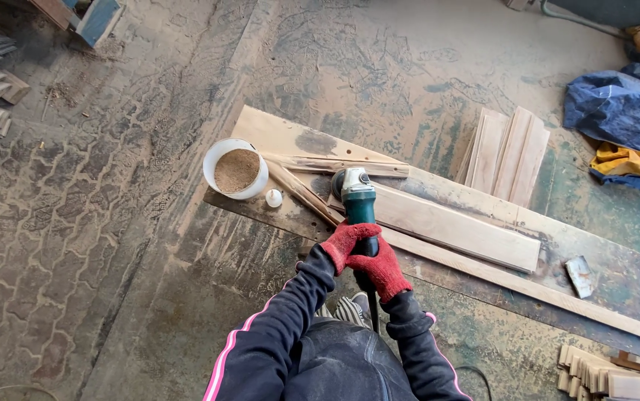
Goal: Sanding several wooden planks using an electric angle grinder and then finishing with a manual sanding block.
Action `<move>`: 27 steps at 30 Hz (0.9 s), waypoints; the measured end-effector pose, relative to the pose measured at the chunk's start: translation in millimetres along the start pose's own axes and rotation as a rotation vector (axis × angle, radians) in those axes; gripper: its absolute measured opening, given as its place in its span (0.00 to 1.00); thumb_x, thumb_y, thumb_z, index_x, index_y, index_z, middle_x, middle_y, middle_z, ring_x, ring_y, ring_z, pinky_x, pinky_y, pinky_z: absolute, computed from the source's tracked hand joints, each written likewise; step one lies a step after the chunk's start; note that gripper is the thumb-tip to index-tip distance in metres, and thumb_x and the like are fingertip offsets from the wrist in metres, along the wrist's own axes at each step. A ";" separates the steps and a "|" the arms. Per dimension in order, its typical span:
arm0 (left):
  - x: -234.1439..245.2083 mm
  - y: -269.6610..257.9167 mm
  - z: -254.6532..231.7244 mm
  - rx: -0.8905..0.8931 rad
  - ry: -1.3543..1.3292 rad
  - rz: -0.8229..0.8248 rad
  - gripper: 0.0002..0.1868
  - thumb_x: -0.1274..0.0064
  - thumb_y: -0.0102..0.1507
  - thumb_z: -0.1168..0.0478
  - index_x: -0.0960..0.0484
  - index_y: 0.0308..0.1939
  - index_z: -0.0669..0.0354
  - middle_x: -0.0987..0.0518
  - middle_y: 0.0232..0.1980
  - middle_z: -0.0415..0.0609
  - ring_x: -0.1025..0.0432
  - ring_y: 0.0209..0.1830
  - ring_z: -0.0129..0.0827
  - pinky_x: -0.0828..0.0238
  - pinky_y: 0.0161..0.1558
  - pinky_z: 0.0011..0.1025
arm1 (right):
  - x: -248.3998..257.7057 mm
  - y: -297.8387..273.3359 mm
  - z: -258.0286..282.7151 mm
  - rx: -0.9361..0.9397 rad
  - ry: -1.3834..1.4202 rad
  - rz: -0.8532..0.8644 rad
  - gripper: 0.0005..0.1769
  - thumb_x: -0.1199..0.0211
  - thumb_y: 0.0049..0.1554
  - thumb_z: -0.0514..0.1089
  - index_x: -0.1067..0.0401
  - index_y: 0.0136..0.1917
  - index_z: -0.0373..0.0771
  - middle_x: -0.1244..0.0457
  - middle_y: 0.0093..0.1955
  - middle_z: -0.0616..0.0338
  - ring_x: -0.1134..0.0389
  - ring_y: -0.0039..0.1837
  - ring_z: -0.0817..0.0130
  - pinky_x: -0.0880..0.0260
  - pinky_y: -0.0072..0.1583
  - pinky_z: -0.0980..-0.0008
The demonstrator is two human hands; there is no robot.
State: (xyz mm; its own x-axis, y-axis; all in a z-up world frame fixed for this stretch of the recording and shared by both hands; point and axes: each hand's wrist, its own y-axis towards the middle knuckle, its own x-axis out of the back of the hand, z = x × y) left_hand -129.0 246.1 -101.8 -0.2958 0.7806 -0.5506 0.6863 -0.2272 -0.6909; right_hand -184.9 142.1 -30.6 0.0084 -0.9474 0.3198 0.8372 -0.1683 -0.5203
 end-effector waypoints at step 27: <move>-47.9 25.9 55.8 0.059 0.134 0.066 0.34 0.22 0.41 0.66 0.19 0.50 0.62 0.18 0.33 0.58 0.18 0.35 0.50 0.19 0.41 0.45 | 53.6 17.1 -62.9 -0.107 0.279 -0.096 0.32 0.16 0.32 0.36 0.31 0.46 0.36 0.36 0.31 0.43 0.30 0.30 0.50 0.24 0.32 0.52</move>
State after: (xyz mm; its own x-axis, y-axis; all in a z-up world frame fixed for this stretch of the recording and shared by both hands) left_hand -134.1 170.4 -119.4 -0.1578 0.8326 -0.5309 0.6602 -0.3108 -0.6837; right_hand -204.5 71.3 -72.2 -0.2308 -0.9615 0.1492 0.7644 -0.2741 -0.5836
